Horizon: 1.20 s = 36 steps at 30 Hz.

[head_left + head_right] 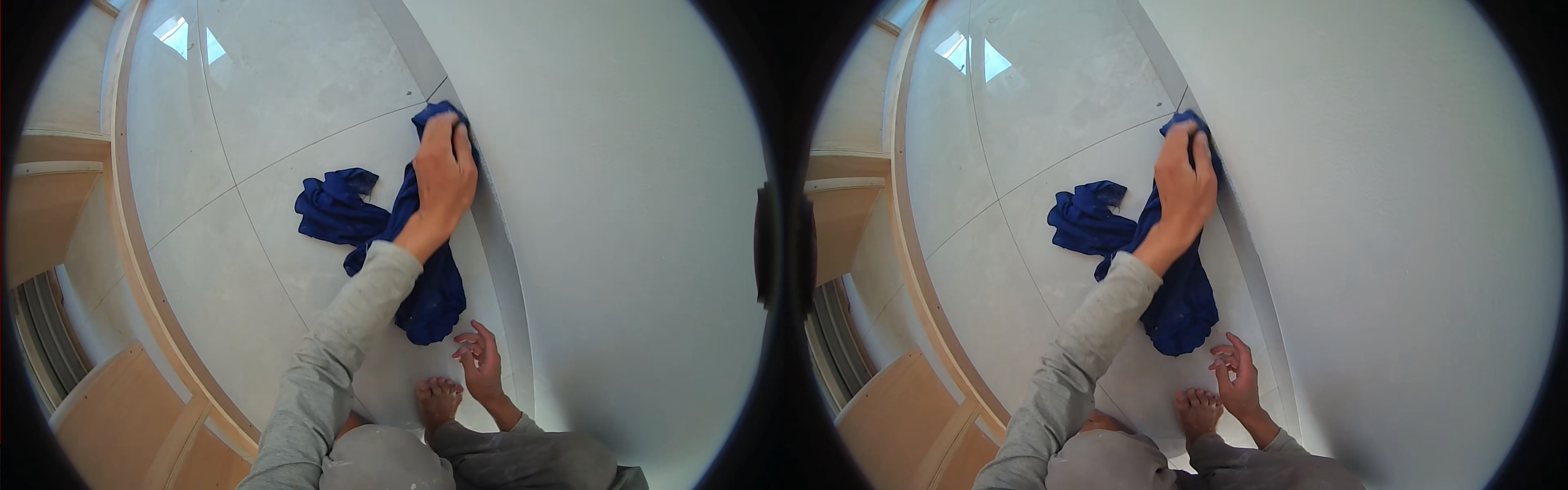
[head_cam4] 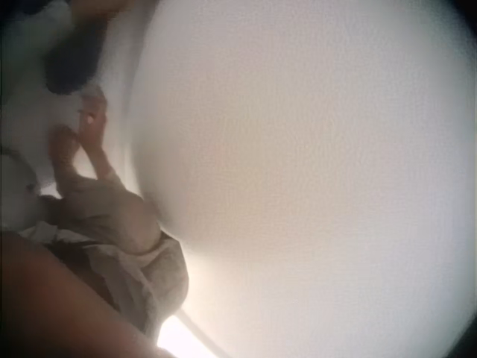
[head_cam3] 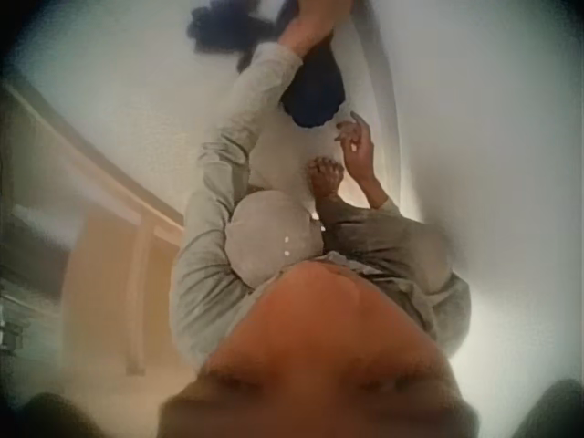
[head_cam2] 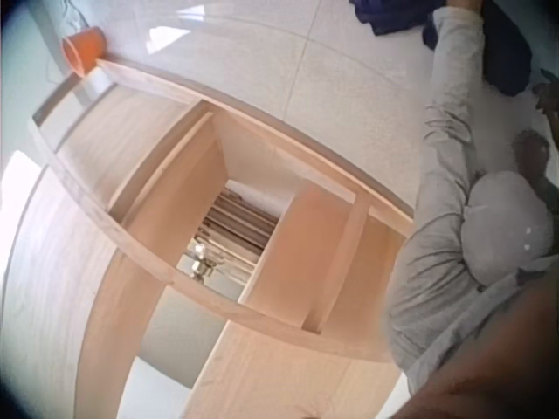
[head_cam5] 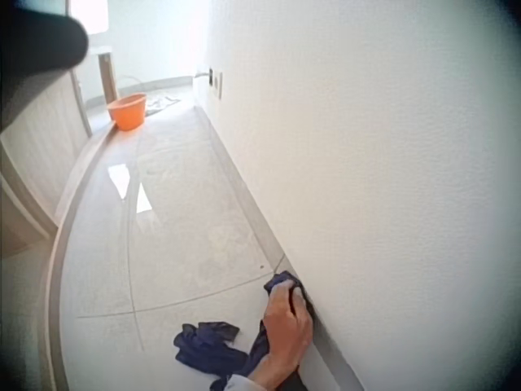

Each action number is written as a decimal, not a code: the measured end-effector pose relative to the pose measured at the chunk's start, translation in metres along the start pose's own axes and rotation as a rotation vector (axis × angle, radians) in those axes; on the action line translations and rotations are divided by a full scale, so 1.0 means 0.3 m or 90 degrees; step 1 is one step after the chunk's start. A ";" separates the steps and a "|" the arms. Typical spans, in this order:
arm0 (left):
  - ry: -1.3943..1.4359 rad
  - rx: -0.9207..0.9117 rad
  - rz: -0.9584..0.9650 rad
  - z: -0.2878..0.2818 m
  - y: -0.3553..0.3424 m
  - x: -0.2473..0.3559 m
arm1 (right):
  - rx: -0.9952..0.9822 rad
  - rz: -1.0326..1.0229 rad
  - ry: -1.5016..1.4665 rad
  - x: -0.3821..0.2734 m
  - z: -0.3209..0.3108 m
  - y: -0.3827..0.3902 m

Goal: The person applies grout to the gaps between floor tiles using a small handheld scraper and a bowl of mixture, then wipes the excess away with a blue cloth.

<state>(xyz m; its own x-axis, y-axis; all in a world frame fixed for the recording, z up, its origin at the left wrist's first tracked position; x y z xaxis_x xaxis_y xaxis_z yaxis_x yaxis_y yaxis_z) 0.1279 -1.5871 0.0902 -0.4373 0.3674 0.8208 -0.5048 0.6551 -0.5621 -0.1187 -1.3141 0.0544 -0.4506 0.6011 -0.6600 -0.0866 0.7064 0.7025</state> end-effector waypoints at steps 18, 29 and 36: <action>0.050 -0.026 -0.140 0.030 -0.020 -0.053 | 0.006 -0.019 -0.010 0.012 -0.015 -0.004; 0.127 -0.094 -0.082 -0.008 0.265 0.142 | 0.011 -0.001 -0.004 0.003 -0.005 -0.018; 0.166 -0.215 -0.147 -0.011 0.426 0.243 | 0.042 -0.005 0.014 0.003 -0.007 -0.018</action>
<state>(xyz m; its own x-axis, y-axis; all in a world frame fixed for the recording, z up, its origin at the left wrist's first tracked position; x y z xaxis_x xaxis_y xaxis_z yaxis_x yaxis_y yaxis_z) 0.0339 -1.4743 0.0785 -0.1197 0.3112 0.9428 -0.2788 0.9009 -0.3327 -0.1204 -1.3182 0.0506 -0.4691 0.5880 -0.6589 -0.0314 0.7345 0.6779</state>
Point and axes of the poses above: each hand's wrist, its own y-axis away from the middle knuckle, its own z-axis out of the palm, x = y × z, the point moved 7 cm from there along -y, towards the middle knuckle, and after that the axes turned 15 degrees about z, right-handed, at the moved point
